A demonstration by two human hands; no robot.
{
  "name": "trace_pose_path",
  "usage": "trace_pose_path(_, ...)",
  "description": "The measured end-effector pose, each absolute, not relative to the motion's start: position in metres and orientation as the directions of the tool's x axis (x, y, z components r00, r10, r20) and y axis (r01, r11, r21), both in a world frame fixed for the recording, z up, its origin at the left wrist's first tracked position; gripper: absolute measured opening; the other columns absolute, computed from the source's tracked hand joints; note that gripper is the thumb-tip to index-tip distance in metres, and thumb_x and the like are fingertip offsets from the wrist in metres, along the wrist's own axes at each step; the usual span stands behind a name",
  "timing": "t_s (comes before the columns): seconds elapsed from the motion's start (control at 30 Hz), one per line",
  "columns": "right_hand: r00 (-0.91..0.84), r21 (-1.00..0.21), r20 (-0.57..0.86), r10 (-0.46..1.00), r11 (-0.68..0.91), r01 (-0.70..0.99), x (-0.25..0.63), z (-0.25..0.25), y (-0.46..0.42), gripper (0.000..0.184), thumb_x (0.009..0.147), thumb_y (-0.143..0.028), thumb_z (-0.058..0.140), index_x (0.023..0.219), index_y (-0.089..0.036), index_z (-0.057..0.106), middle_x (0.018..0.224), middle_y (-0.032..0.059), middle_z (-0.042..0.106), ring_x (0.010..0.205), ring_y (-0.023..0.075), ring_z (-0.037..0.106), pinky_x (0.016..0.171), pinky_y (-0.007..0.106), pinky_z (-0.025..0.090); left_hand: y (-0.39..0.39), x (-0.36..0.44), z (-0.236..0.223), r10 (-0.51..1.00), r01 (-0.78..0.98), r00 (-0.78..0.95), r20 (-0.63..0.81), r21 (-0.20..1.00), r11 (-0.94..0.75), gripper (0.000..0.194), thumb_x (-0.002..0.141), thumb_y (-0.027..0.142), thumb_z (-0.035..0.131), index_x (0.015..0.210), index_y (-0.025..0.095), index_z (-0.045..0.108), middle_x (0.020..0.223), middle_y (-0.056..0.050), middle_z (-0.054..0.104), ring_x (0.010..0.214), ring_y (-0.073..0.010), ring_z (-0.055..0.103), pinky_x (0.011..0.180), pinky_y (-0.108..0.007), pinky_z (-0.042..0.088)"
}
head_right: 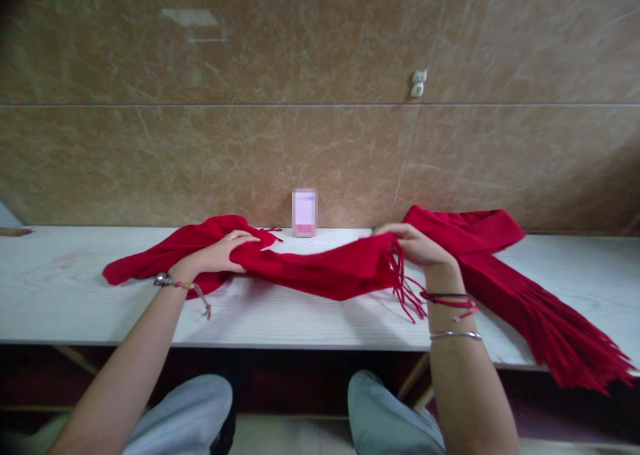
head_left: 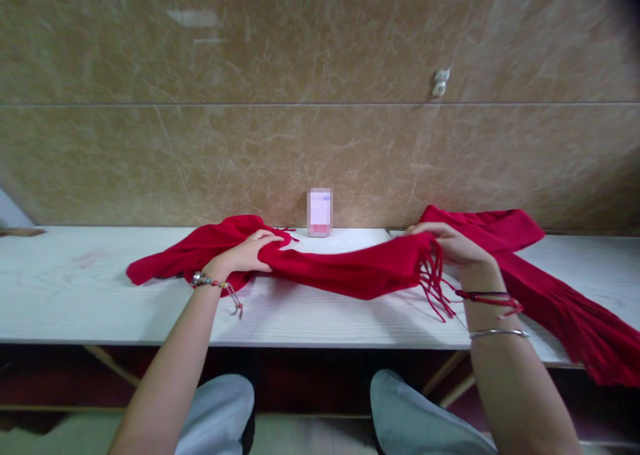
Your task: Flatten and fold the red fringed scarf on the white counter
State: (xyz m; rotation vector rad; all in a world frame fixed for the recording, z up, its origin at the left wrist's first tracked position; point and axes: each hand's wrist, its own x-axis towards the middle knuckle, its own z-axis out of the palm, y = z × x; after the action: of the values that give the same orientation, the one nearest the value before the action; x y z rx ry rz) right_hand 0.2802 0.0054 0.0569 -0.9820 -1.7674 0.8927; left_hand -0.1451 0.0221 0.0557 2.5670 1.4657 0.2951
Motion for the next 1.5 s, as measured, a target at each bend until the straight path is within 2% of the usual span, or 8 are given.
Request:
trace_pose_path(0.17,-0.662,-0.682,-0.217,0.717,0.374,0.628,0.290,0.059,-0.001,0.049,0.069,-0.040,0.063,0.113,-0.017,0.061,0.107,0.0080,0.065,0.098,0.0226,0.059,0.083,0.031,0.048,0.009,-0.133,0.058,0.635,0.818,0.569,-0.522,0.435,-0.376,0.039,0.067,0.030,0.061,0.104,0.018,0.061,0.079,-0.001,0.066,0.070,-0.0165,0.060,0.063,-0.024,0.047)
trace_pose_path(0.37,-0.424,-0.274,-0.098,0.900,0.385,0.881,0.244,0.038,0.018,0.035,0.084,-0.024,0.043,0.114,-0.016,0.060,0.114,0.0091,0.062,0.100,0.0190,0.059,0.089,0.029,0.043,0.016,-0.108,0.046,0.810,0.775,0.559,0.179,0.234,-0.586,0.043,0.082,0.035,0.049,0.121,0.018,0.051,0.128,-0.008,0.048,0.116,-0.0213,0.043,0.099,-0.031,0.031)
trace_pose_path(0.53,-0.291,0.063,-0.155,0.944,0.303,0.951,0.194,0.011,0.021,0.032,0.077,-0.011,0.049,0.105,-0.013,0.064,0.104,0.0147,0.065,0.096,0.0237,0.061,0.080,0.030,0.046,0.031,-0.091,0.013,0.718,0.711,0.696,0.007,0.131,-0.691,0.031,0.086,0.027,0.046,0.113,0.017,0.057,0.115,-0.008,0.058,0.106,-0.0183,0.051,0.095,-0.028,0.036)
trace_pose_path(0.8,-0.264,0.054,-0.133,0.955,0.273,0.961,0.199,0.002,0.030,0.023,0.074,-0.017,0.056,0.094,-0.015,0.067,0.094,0.0123,0.069,0.087,0.0229,0.064,0.071,0.028,0.046,0.018,-0.087,0.032,0.662,0.650,0.749,0.008,0.182,-0.738,0.021,0.072,0.007,0.048,0.076,0.017,0.066,0.103,-0.005,0.059,0.093,-0.0166,0.054,0.090,-0.026,0.038)
trace_pose_path(1.0,-0.090,0.019,0.091,0.992,0.088,0.996,0.197,0.012,0.027,0.035,0.088,-0.015,0.029,0.111,-0.008,0.054,0.101,0.0201,0.063,0.091,0.0261,0.062,0.071,0.033,0.046,0.002,-0.088,0.056,0.539,0.745,0.661,-0.522,0.543,-0.388,0.030,0.080,0.034,0.047,0.102,0.020,0.061,0.098,-0.003,0.066,0.083,-0.0166,0.061,0.069,-0.024,0.048)
trace_pose_path(1.17,0.003,-0.211,0.432,0.902,0.097,0.973,0.186,0.020,0.033,0.043,0.088,-0.016,0.026,0.129,-0.012,0.037,0.125,0.0175,0.050,0.108,0.0249,0.052,0.088,0.035,0.041,0.021,-0.075,0.028,0.825,0.769,0.564,0.032,0.344,-0.539,0.043,0.086,0.036,0.036,0.122,0.018,0.049,0.132,-0.008,0.046,0.121,-0.0213,0.040,0.101,-0.032,0.030)
trace_pose_path(1.33,-0.208,-0.123,0.083,0.975,0.217,0.968,0.161,0.002,0.023,0.063,0.083,-0.032,0.047,0.138,-0.014,0.025,0.146,0.0149,0.019,0.130,0.0353,0.021,0.097,0.049,0.034,0.036,-0.072,-0.003,0.923,0.960,0.269,-0.277,0.150,-0.235,0.073,0.075,0.062,0.045,0.137,0.026,0.030,0.146,-0.012,0.015,0.131,-0.0402,0.012,0.096,-0.060,0.021)
trace_pose_path(1.5,-0.187,-0.047,-0.091,0.978,0.184,0.982,0.144,-0.020,-0.001,0.064,0.085,-0.056,0.032,0.140,-0.025,0.023,0.147,0.0136,0.016,0.128,0.0454,0.016,0.084,0.070,0.029,0.033,-0.088,0.013,0.907,0.967,0.254,-0.335,0.092,-0.237,0.084,0.066,0.058,0.057,0.136,0.021,0.032,0.143,-0.016,0.024,0.128,-0.0369,0.026,0.098,-0.046,0.029)
